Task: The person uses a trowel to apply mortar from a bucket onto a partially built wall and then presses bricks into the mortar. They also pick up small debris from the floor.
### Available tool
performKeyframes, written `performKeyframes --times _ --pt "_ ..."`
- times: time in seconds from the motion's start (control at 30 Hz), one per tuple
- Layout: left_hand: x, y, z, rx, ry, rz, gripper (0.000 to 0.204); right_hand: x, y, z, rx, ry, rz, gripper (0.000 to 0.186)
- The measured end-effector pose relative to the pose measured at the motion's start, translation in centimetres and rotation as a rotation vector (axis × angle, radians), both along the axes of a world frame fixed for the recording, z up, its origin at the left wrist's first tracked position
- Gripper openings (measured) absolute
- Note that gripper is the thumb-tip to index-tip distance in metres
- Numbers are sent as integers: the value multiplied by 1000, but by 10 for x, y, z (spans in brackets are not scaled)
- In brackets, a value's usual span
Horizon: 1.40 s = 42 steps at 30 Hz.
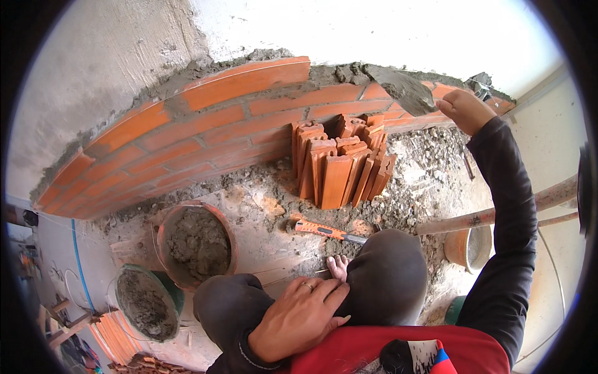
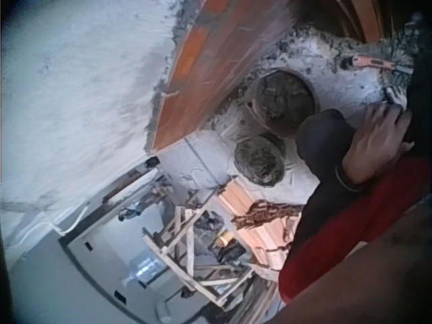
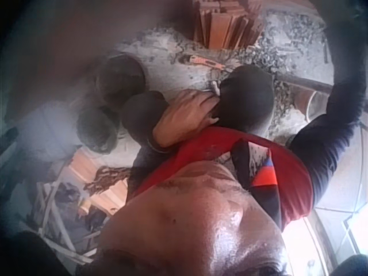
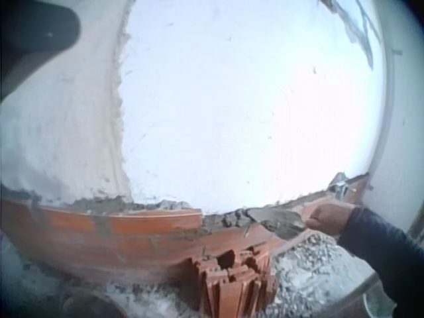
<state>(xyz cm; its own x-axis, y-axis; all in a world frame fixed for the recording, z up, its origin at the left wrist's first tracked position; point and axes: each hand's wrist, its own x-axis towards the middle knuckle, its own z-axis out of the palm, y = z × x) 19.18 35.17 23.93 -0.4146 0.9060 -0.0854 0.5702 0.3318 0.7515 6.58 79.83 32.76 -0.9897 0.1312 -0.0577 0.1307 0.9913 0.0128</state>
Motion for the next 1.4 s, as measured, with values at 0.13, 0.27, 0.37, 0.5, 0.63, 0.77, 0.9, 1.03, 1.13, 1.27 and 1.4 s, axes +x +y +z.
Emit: performKeyframes --times 0.13,0.27,0.37,0.5,0.63,0.77,0.9,1.03,1.13,1.27,1.4 --pt "1 -3 1 -26 7 12 54 11 12 -22 -80 49 -31 44" --pt "-1 0 -2 -12 -2 4 53 21 35 -72 -226 66 -116 42" --pt "-1 5 -3 -43 2 -5 52 34 40 -109 -253 165 -153 41" --pt "-1 6 -6 -100 -16 10 51 59 32 -106 -198 273 -179 41" --pt "-3 8 -13 -125 -27 21 51 49 4 -61 -193 231 -66 39" --pt "-6 16 -12 -96 -7 -8 51 18 16 -36 -57 107 -33 43" --pt "-5 15 -8 -65 -9 4 52 17 28 -12 -5 95 -27 43" --pt "-8 13 -7 -49 -2 -6 53 23 17 5 -89 29 -28 41" --pt "-8 12 -7 -54 -5 -6 55 8 -27 4 -83 82 179 40" --pt "-7 13 -8 -49 -23 -36 56 -22 -73 10 81 -28 66 43" --pt "-8 12 -5 -15 -23 -31 56 -29 -69 20 229 -78 19 42"
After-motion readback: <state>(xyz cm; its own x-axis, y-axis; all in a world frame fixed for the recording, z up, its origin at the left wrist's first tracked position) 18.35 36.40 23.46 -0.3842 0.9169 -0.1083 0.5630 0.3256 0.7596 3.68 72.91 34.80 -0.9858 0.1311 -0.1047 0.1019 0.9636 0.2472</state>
